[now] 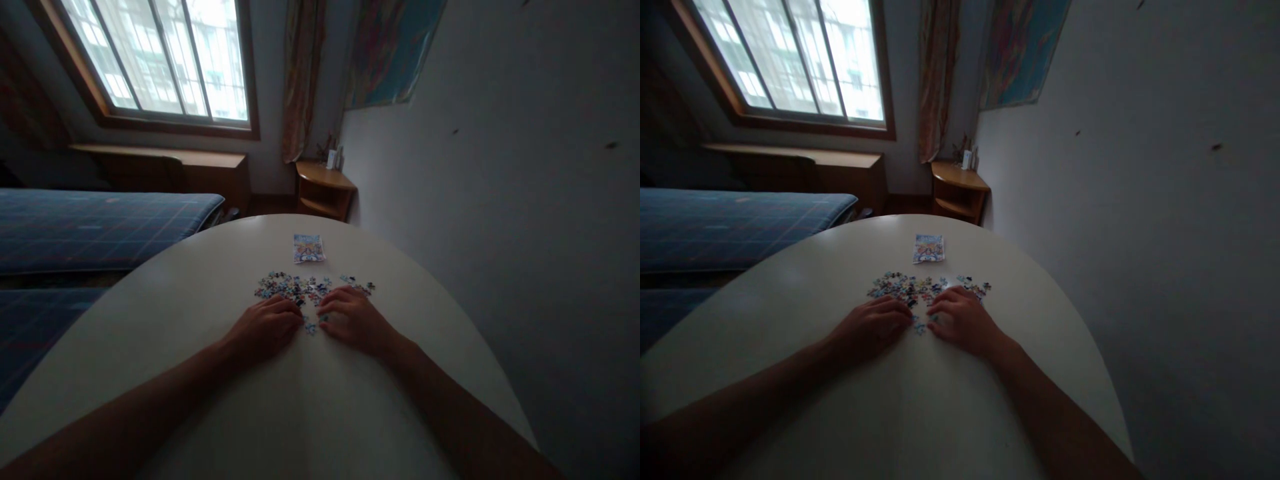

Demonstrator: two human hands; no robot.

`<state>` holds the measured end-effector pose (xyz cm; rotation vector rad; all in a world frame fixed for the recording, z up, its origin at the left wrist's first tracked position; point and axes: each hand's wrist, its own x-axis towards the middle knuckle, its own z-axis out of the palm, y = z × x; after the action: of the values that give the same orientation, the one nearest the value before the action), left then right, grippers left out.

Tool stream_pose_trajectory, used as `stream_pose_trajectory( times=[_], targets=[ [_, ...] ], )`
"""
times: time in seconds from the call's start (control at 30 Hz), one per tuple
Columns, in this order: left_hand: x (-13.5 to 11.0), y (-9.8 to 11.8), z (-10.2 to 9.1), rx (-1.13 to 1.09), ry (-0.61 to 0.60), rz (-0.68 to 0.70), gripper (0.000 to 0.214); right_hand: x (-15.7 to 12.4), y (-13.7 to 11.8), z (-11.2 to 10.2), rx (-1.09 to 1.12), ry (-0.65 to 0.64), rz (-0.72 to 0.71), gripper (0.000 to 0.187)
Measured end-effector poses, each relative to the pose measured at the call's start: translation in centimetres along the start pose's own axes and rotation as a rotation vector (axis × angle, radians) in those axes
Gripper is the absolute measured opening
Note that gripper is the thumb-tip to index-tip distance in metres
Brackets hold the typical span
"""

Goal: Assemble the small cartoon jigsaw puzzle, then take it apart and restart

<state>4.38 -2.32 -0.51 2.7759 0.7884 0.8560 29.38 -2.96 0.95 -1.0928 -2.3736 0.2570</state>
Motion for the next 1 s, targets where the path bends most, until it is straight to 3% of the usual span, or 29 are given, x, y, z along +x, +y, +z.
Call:
stream_pose_trajectory(
  times=[0.13, 0.27, 0.43, 0.7, 1.0],
  targets=[
    [0.0, -0.1, 0.0, -0.005, -0.012, 0.004, 0.017, 0.1, 2.7, -0.6, -0.129, 0.150, 0.262, 0.027],
    [-0.1, -0.3, 0.1, -0.016, -0.009, 0.004, 0.016, 0.0, 5.1, -0.7, -0.179, 0.161, 0.381, 0.044],
    [-0.2, -0.2, 0.1, -0.013, 0.001, 0.002, 0.017, 0.2, 5.1, -0.3, -0.194, 0.082, 0.358, 0.037],
    [-0.1, 0.1, -0.3, -0.009, 0.025, 0.020, 0.017, 0.5, 5.1, -0.5, -0.165, 0.149, 0.242, 0.017],
    [-0.4, -0.2, -0.1, -0.017, 0.005, 0.001, 0.017, 1.1, 4.7, -1.2, -0.128, 0.189, 0.337, 0.015]
  ],
)
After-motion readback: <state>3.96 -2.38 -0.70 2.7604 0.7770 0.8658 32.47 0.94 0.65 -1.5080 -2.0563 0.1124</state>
